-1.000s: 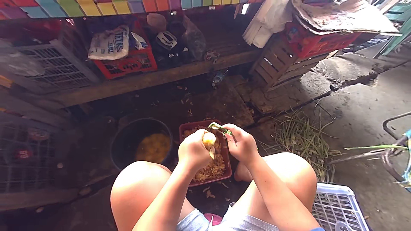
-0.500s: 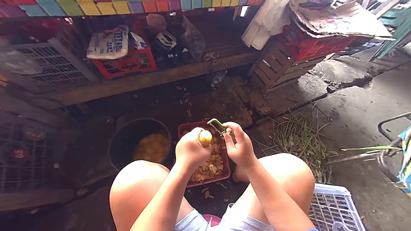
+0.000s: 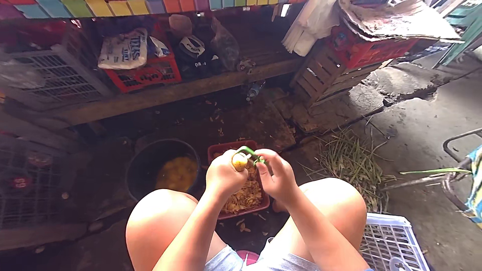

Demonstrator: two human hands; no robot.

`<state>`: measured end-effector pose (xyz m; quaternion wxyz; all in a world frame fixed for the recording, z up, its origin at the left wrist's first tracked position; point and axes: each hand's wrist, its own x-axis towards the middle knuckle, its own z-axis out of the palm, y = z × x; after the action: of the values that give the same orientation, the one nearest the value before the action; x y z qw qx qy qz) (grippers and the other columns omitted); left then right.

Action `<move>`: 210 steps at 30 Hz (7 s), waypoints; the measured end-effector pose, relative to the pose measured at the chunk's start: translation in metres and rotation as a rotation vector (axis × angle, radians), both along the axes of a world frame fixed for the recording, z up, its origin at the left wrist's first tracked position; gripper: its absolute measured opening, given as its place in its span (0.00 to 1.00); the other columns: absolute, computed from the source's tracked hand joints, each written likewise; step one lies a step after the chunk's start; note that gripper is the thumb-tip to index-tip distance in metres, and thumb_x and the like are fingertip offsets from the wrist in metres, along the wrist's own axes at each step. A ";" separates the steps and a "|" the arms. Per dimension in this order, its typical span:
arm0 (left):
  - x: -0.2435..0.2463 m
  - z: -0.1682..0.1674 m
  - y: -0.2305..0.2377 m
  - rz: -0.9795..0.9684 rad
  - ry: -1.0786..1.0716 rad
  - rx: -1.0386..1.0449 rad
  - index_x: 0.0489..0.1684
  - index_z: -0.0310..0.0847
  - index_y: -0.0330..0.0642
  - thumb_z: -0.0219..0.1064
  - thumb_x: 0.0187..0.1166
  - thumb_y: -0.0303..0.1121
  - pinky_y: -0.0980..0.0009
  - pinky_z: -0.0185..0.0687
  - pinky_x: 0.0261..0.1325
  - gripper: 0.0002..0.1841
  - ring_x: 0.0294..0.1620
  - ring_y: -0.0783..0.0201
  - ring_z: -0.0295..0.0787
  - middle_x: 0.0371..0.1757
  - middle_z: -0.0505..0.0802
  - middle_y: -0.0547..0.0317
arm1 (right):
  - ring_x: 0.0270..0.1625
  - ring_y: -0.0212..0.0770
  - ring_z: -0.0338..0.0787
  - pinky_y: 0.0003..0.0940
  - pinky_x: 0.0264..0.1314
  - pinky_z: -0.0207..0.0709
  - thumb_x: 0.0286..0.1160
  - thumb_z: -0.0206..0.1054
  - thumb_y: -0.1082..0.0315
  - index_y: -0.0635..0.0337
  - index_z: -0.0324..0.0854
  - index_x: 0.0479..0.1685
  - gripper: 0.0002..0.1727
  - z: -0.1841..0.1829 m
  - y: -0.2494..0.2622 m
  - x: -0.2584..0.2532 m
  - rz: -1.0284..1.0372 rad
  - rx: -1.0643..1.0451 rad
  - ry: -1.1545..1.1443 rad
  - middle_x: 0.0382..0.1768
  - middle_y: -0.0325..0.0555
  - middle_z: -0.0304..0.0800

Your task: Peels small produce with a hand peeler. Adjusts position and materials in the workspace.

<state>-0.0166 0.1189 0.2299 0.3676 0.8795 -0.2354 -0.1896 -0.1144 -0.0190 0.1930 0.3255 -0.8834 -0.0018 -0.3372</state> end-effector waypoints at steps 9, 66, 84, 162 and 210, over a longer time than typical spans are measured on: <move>0.001 -0.004 0.005 -0.029 -0.043 -0.063 0.49 0.88 0.40 0.76 0.63 0.31 0.45 0.82 0.48 0.15 0.44 0.52 0.90 0.40 0.92 0.50 | 0.38 0.47 0.92 0.50 0.41 0.86 0.81 0.60 0.72 0.60 0.86 0.63 0.16 -0.013 -0.022 0.006 -0.133 0.051 0.201 0.41 0.51 0.93; -0.009 -0.023 -0.027 0.387 1.121 -1.021 0.37 0.74 0.40 0.45 0.93 0.37 0.80 0.78 0.17 0.17 0.12 0.71 0.77 0.22 0.83 0.57 | 0.27 0.30 0.84 0.29 0.33 0.82 0.80 0.64 0.68 0.63 0.84 0.50 0.09 -0.012 -0.016 0.015 -0.188 0.187 -0.003 0.28 0.41 0.87; -0.015 -0.018 -0.027 0.246 1.315 -0.849 0.27 0.72 0.42 0.36 0.94 0.42 0.88 0.57 0.08 0.25 0.06 0.80 0.63 0.17 0.80 0.63 | 0.29 0.47 0.92 0.46 0.28 0.82 0.78 0.64 0.70 0.64 0.88 0.36 0.08 -0.014 -0.025 0.020 -0.314 -0.144 0.017 0.26 0.49 0.91; -0.003 -0.029 -0.021 0.246 1.123 -0.931 0.39 0.74 0.41 0.35 0.95 0.43 0.83 0.70 0.15 0.23 0.12 0.73 0.73 0.23 0.83 0.58 | 0.24 0.45 0.88 0.44 0.24 0.79 0.79 0.63 0.70 0.63 0.84 0.42 0.06 -0.010 -0.010 0.017 -0.287 -0.020 0.080 0.22 0.47 0.86; -0.009 -0.043 -0.029 0.304 0.899 -0.942 0.32 0.73 0.44 0.41 0.93 0.32 0.85 0.61 0.11 0.18 0.08 0.77 0.66 0.15 0.78 0.64 | 0.21 0.49 0.88 0.47 0.20 0.78 0.76 0.63 0.72 0.64 0.84 0.29 0.09 -0.018 -0.002 0.020 -0.183 -0.115 0.090 0.17 0.48 0.83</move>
<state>-0.0255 0.0897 0.1866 0.7975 0.4837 0.0097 -0.3605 -0.0948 -0.0212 0.1752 0.2418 -0.9113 0.0740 -0.3249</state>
